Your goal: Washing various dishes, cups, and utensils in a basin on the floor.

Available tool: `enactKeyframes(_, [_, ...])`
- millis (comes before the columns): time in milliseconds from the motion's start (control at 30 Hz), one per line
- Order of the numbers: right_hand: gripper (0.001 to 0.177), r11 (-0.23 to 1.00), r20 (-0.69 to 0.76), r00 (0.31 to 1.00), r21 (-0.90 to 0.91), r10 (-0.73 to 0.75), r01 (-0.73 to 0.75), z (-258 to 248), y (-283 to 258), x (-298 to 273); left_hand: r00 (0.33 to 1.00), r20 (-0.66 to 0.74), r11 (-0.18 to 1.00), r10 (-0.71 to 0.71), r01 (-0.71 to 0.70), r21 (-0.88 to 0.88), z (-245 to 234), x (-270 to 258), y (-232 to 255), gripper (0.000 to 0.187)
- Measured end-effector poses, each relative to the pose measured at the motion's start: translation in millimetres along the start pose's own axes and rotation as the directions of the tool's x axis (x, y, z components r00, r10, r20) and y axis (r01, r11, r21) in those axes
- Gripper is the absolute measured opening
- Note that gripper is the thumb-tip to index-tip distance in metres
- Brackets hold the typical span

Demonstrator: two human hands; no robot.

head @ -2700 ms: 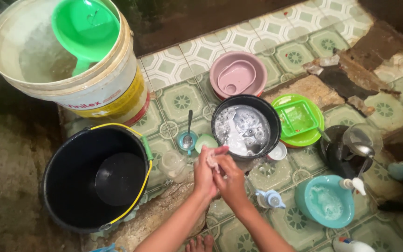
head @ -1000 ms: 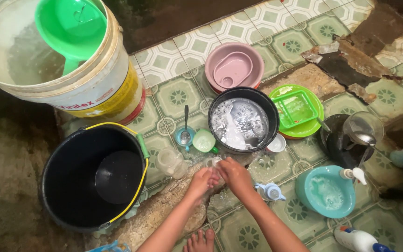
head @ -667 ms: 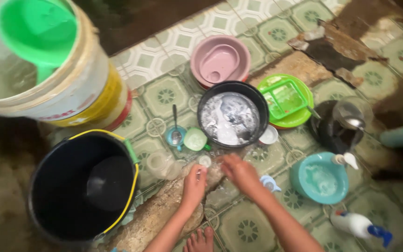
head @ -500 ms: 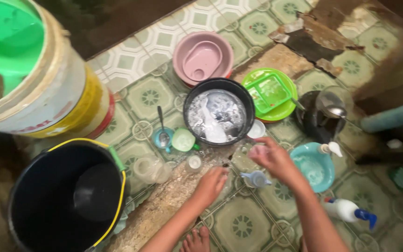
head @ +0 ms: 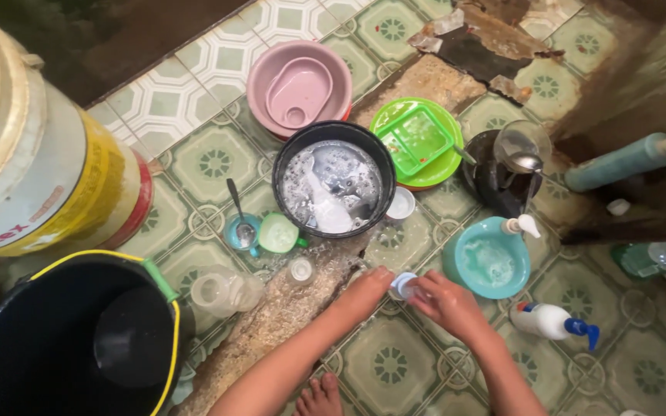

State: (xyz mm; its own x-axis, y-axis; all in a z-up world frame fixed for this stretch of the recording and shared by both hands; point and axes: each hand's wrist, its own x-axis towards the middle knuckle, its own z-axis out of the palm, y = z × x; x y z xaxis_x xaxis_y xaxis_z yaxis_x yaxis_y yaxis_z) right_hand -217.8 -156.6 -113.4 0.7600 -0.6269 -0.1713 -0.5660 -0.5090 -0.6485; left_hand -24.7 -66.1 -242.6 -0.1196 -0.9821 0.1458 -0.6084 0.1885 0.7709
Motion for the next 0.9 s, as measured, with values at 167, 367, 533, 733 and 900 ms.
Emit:
enactKeyframes(167, [0.022,0.979,-0.160,0.983,-0.196,-0.089,0.057,15.4,3.1,2.5,0.999,-0.030,0.998,0.016,-0.018,-0.053,-3.2,-4.0,4.4,0.020])
enactKeyframes(367, [0.032,0.955,-0.043,0.991,-0.278,-0.123,0.106,5.9,-26.7,13.5,0.999,-0.047,1.000,-0.023,0.022,-0.012,12.3,-5.2,4.4,0.012])
enactKeyframes(533, [0.019,0.934,-0.089,0.983,-0.335,-0.161,0.123,8.8,-11.1,18.1,0.992,-0.128,0.993,-0.009,0.024,0.117,-1.4,2.5,33.4,0.018])
enactKeyframes(733, [0.021,0.999,-0.221,0.975,-0.051,-0.010,-0.002,-2.2,16.8,11.7,0.948,-0.188,0.935,-0.256,0.193,-0.299,-4.7,8.5,54.8,0.027])
enactKeyframes(900, [0.024,0.956,-0.189,0.971,0.279,0.144,-0.088,-16.2,-16.6,10.2,0.798,0.196,0.076,-0.570,0.288,-0.955,-9.4,13.3,63.1,0.027])
